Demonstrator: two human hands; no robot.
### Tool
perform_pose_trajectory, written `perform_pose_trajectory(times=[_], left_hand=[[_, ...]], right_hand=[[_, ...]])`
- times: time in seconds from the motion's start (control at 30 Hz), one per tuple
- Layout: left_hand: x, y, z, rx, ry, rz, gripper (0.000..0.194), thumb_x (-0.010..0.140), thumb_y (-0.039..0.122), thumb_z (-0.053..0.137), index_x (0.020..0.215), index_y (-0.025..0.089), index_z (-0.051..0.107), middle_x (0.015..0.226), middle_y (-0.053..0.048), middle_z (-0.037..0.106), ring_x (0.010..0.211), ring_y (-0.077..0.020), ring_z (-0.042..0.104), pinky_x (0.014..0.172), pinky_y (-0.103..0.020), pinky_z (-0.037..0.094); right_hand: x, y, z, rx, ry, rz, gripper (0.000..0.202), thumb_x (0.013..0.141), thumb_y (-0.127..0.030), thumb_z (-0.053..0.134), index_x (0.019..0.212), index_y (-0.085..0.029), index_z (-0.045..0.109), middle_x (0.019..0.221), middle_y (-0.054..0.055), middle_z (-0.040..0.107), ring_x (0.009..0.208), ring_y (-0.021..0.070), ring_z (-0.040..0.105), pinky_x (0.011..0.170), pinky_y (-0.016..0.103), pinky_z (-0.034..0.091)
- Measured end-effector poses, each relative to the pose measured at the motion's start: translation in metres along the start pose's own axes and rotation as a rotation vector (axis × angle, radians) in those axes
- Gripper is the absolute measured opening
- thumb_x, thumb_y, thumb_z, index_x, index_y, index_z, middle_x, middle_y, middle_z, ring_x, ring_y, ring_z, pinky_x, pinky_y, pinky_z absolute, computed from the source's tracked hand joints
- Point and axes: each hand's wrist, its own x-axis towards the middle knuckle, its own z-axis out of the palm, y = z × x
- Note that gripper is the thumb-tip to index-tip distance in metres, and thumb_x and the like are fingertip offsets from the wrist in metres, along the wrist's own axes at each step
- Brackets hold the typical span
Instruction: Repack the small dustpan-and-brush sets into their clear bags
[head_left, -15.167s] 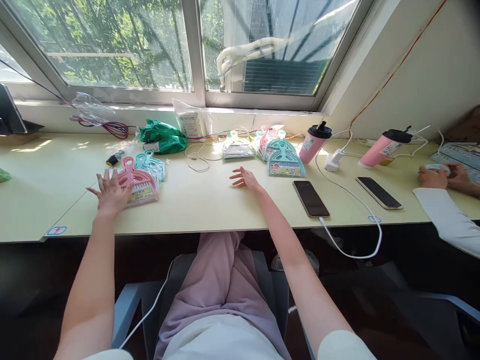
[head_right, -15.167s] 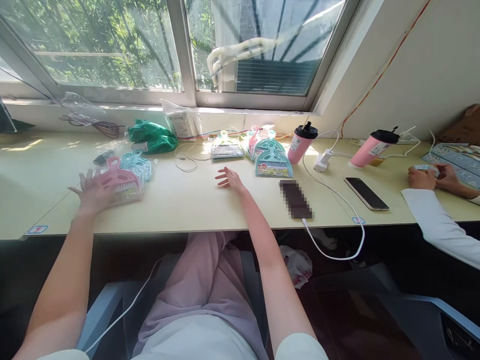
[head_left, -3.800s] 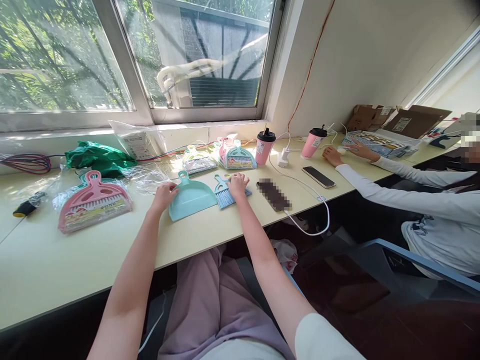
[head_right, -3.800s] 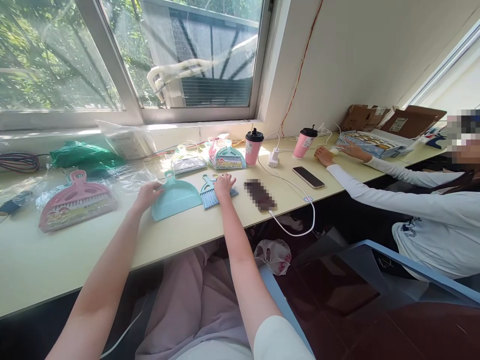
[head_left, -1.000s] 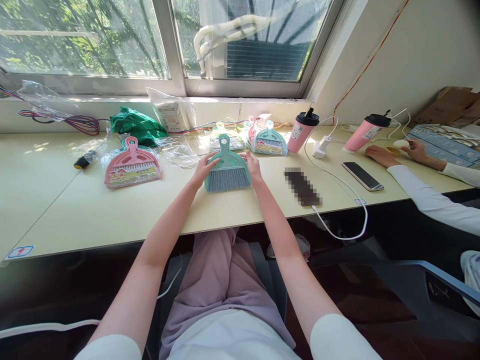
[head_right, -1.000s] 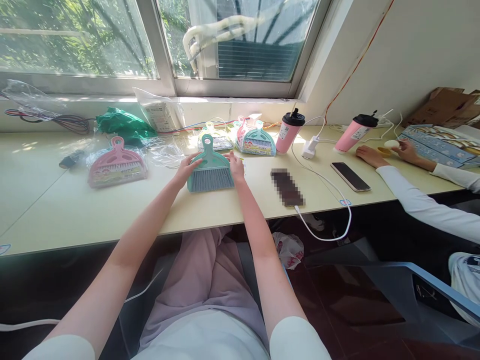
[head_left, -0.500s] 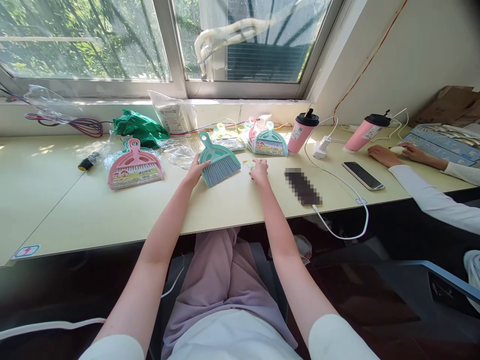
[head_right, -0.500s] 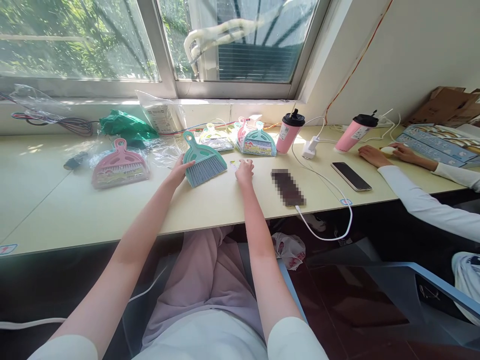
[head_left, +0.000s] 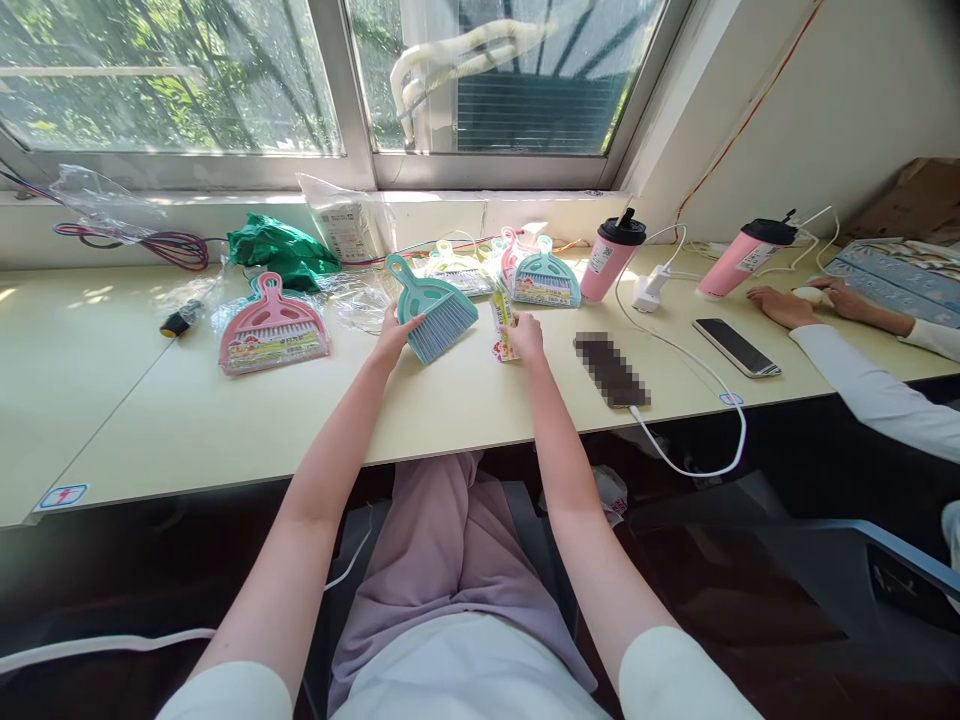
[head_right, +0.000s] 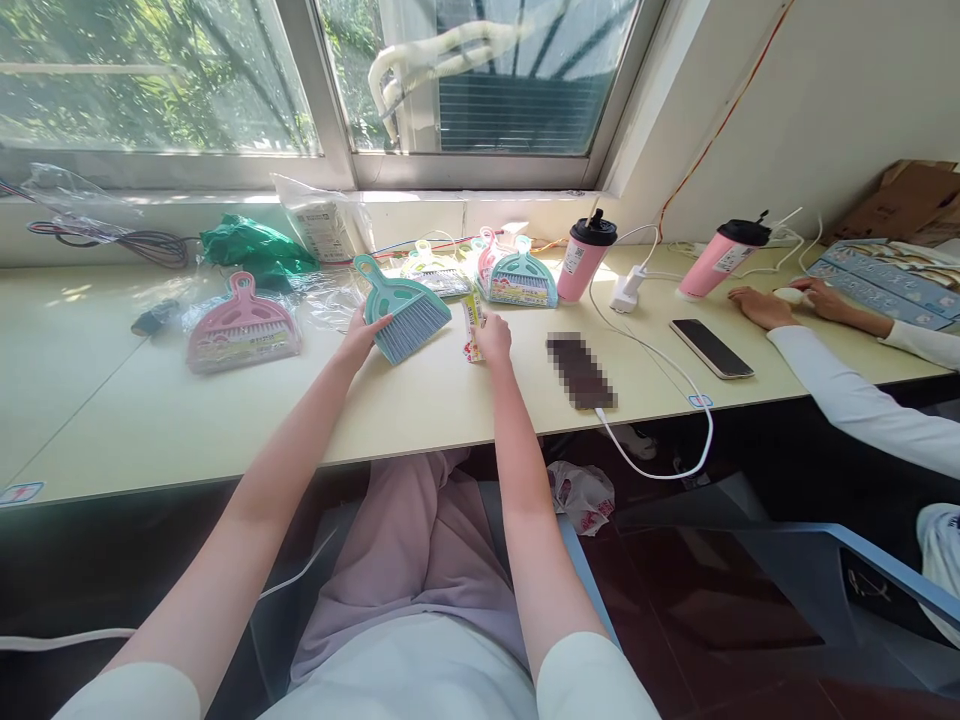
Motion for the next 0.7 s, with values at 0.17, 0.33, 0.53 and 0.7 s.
perform_pose_trajectory(times=[0.17, 0.33, 0.53, 0.7], left_hand=[[0.001, -0.001, 0.001, -0.08, 0.06, -0.04, 0.062, 0.067, 0.038, 0.08, 0.123, 0.024, 0.055, 0.129, -0.01, 0.064, 0.122, -0.0279, 0.06, 0.098, -0.039, 0.054], [0.002, -0.006, 0.005, -0.044, 0.08, -0.064, 0.059, 0.073, 0.038, 0.074, 0.127, 0.031, 0.049, 0.128, -0.006, 0.062, 0.12, -0.0264, 0.061, 0.091, -0.038, 0.057], [-0.007, -0.001, 0.017, -0.111, 0.023, -0.083, 0.057, 0.069, 0.036, 0.079, 0.118, 0.026, 0.05, 0.125, -0.007, 0.063, 0.118, -0.0269, 0.062, 0.092, -0.039, 0.057], [-0.019, 0.007, 0.03, -0.166, -0.04, -0.097, 0.059, 0.072, 0.04, 0.081, 0.118, 0.024, 0.049, 0.127, -0.009, 0.063, 0.118, -0.0272, 0.063, 0.095, -0.041, 0.056]], right_hand=[[-0.01, -0.023, 0.007, 0.648, -0.092, 0.064, 0.017, 0.094, -0.035, 0.056, 0.093, -0.02, 0.063, 0.088, 0.003, 0.069, 0.071, 0.0143, 0.065, 0.068, 0.029, 0.054], [-0.014, -0.028, 0.011, 0.76, -0.211, 0.149, 0.019, 0.082, -0.037, 0.072, 0.087, -0.019, 0.068, 0.078, -0.001, 0.065, 0.055, 0.0075, 0.051, 0.055, 0.023, 0.044], [-0.017, -0.025, 0.024, 0.755, -0.353, 0.139, 0.029, 0.064, -0.028, 0.088, 0.084, -0.016, 0.069, 0.077, 0.0, 0.069, 0.049, 0.0034, 0.046, 0.046, 0.019, 0.035], [-0.022, -0.025, 0.04, 0.708, -0.232, 0.19, 0.035, 0.063, -0.029, 0.091, 0.073, -0.017, 0.059, 0.072, 0.0, 0.07, 0.056, 0.0077, 0.06, 0.051, 0.018, 0.042]])
